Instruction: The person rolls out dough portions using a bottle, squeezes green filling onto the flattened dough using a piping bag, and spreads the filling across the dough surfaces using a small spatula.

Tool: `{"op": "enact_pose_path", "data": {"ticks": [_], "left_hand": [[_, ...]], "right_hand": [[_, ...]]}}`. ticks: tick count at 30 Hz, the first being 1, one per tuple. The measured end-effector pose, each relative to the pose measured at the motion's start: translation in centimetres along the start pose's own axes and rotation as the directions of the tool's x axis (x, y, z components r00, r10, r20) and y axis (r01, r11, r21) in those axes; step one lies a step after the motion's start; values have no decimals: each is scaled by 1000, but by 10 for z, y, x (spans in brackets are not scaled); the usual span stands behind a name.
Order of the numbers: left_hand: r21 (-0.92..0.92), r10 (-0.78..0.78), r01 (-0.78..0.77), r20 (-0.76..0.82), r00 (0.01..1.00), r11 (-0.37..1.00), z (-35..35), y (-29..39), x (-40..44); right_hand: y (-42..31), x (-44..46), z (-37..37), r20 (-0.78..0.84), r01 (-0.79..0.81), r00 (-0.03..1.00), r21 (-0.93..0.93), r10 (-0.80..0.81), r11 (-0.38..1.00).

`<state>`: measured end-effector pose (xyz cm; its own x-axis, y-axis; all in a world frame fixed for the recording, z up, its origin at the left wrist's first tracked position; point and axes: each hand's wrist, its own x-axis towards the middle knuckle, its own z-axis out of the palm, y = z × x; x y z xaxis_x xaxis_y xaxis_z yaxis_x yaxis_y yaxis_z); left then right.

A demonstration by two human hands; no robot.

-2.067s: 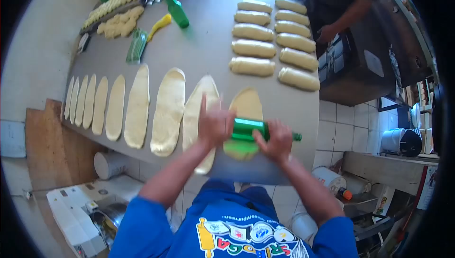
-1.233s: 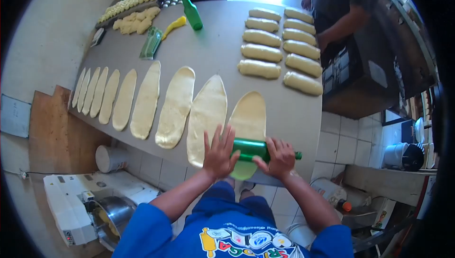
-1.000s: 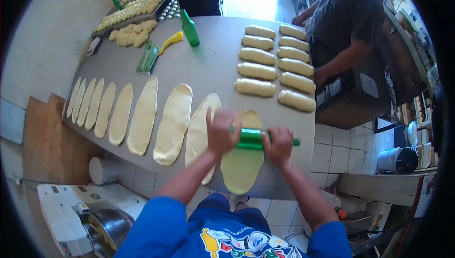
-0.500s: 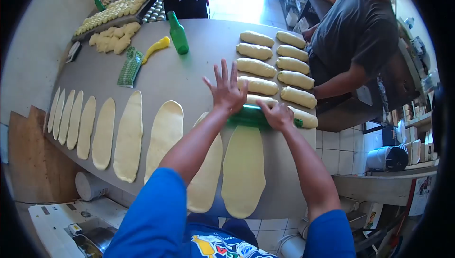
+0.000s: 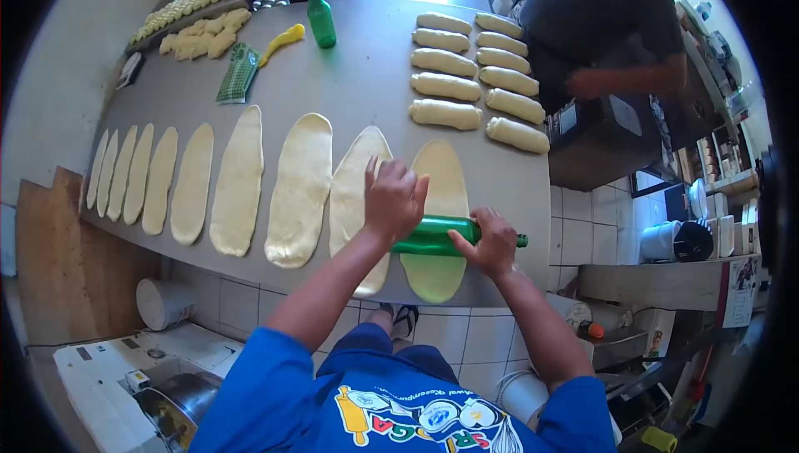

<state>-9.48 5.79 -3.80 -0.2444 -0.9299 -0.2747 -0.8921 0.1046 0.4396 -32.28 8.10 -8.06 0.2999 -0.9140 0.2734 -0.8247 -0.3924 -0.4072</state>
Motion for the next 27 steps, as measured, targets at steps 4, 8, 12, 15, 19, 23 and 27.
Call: {"op": "enact_pose_path", "data": {"ticks": [4, 8, 12, 15, 19, 23, 27], "left_hand": [[160, 222, -169, -429, 876, 973, 67, -5, -23], [57, 307, -309, -377, 874, 949, 87, 20, -138], [-364, 249, -386, -368, 896, 848, 62, 7, -196], [-301, 163, -356, -516, 841, 885, 38, -38, -229], [-352, -16, -227, -569, 822, 908, 24, -113, -257], [-434, -119, -170, -563, 818, 885, -2, -206, -292], [-393, -128, -158, -610, 782, 906, -32, -283, -298]], "right_hand": [[-19, -55, -5, -20, 44, 999, -64, -45, 997], [-47, -117, -21, -67, 124, 989, -139, -134, 983], [-70, -146, -49, 220, -10, 975, -145, 42, 989], [-112, -156, -74, 229, -168, 957, -70, 179, 983], [-152, -177, -45, 228, -439, 888, 156, 400, 885], [-221, -160, 2, 411, -664, 747, 483, 522, 570], [-253, -146, 80, 529, -671, 742, 605, 413, 430]]}}
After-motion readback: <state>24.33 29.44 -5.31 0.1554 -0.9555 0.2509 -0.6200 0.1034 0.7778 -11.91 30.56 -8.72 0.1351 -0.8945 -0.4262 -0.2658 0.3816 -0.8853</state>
